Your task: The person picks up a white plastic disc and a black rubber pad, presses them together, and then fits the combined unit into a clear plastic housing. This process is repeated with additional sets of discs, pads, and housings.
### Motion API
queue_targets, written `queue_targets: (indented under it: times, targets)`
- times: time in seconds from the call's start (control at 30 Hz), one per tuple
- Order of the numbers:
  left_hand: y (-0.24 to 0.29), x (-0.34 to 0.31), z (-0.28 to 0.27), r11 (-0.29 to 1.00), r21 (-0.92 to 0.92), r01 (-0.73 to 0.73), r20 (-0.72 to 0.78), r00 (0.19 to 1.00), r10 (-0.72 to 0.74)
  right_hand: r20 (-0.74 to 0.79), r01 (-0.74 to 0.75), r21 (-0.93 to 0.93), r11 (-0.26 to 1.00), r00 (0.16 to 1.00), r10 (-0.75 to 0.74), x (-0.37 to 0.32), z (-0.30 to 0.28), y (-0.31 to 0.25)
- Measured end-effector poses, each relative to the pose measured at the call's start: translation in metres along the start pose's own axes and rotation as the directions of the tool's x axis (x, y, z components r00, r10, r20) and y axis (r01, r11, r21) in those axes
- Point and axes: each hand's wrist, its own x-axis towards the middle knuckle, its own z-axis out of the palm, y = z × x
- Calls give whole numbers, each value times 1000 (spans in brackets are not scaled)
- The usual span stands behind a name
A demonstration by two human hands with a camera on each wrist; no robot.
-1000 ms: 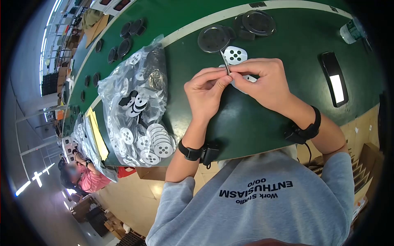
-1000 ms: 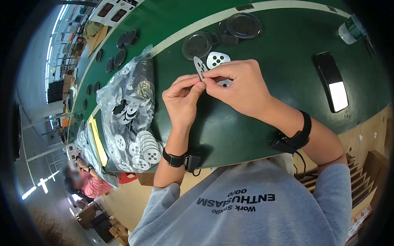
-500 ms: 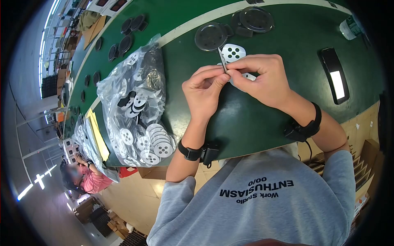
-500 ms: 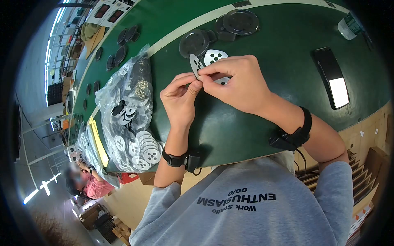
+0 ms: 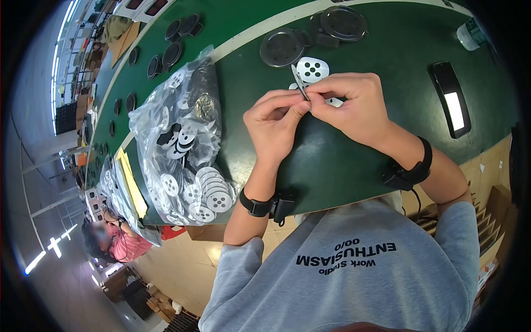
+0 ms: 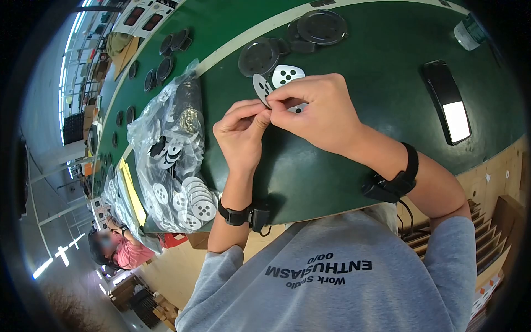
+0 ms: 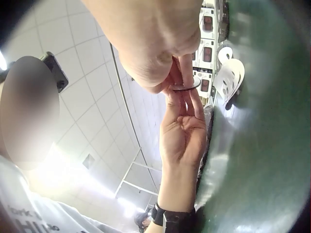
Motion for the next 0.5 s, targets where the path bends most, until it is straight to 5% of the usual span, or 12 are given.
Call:
queue_targets:
  times: [0.5]
  targets:
    - [-1, 2, 2, 999, -18, -38, -52, 998, 37, 22, -67, 128, 990, 998, 65, 0, 2, 1]
